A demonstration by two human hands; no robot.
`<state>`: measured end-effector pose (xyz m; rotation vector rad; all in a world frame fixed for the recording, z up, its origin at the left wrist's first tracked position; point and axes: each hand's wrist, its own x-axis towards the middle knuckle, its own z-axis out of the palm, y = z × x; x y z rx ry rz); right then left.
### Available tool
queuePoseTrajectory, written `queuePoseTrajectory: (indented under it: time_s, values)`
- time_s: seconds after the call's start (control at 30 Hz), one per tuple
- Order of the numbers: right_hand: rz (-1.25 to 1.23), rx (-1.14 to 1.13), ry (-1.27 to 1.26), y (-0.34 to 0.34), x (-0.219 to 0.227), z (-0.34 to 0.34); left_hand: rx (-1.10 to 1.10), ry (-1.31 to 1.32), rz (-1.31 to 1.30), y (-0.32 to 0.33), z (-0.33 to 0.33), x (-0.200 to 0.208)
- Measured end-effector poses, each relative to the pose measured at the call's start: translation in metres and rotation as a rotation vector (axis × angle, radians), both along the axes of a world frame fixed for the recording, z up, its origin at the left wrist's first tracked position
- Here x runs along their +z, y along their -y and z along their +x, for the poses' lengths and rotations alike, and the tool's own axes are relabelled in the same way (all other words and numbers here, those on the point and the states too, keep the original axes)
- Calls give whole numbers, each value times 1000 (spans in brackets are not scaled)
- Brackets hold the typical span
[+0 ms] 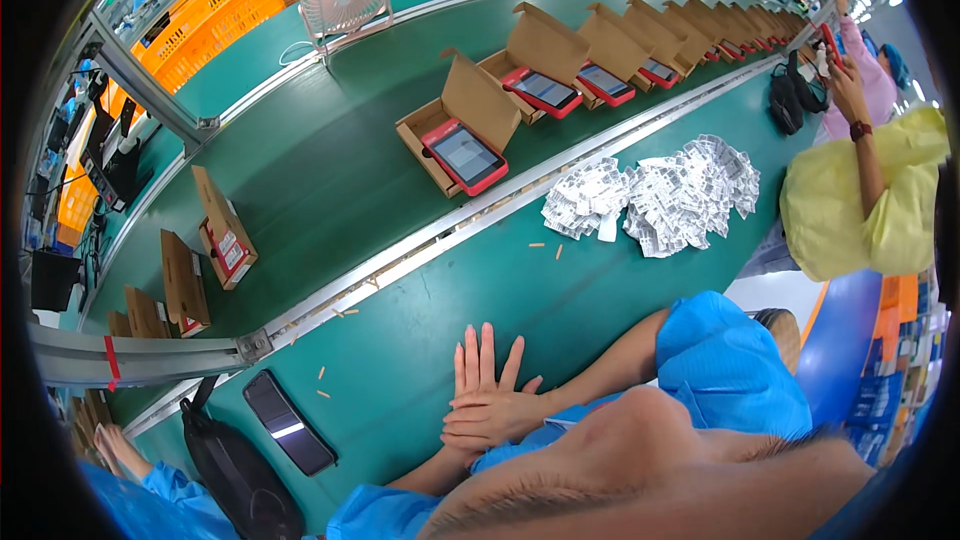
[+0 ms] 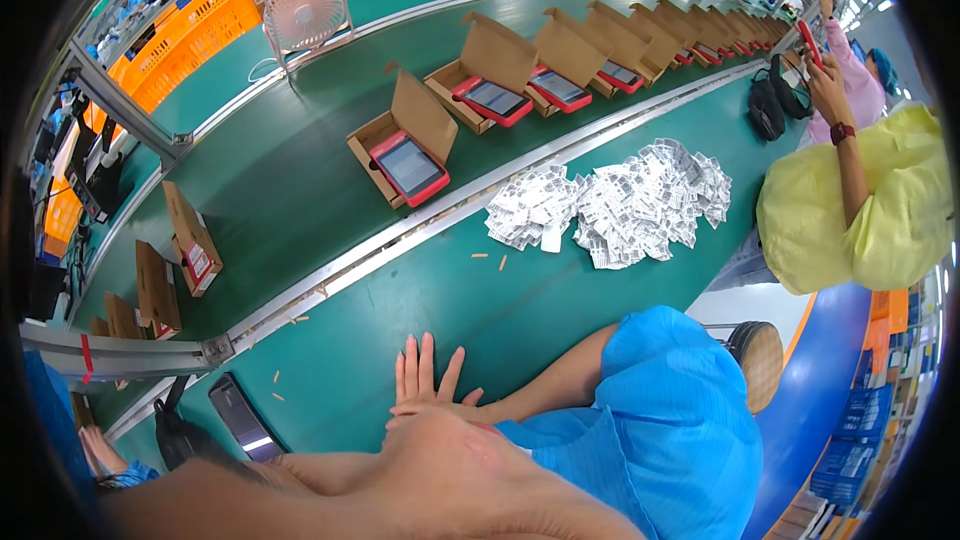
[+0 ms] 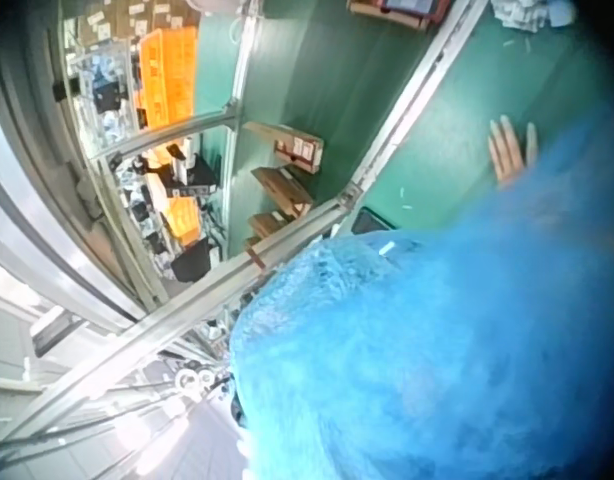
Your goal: Assembling, inspecting, and packing smartphones on a factory production line.
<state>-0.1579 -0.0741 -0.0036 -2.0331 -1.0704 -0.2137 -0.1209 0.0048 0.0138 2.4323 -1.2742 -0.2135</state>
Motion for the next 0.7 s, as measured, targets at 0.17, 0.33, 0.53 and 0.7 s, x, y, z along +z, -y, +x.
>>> queuePoseTrajectory:
  time_s: [0.17,0.33,0.53,0.7]
  values:
    - [-3,4,1,3,0,0,-8,-28,-9,1,1,1]
    - [1,18,0,3,2,0,-12,-42,20,-1,0,0]
    - [-3,17,1,4,3,2,-37,-36,87,0,1,-4]
    - [-2,24,2,6,4,2,-43,-32,115,-1,2,0]
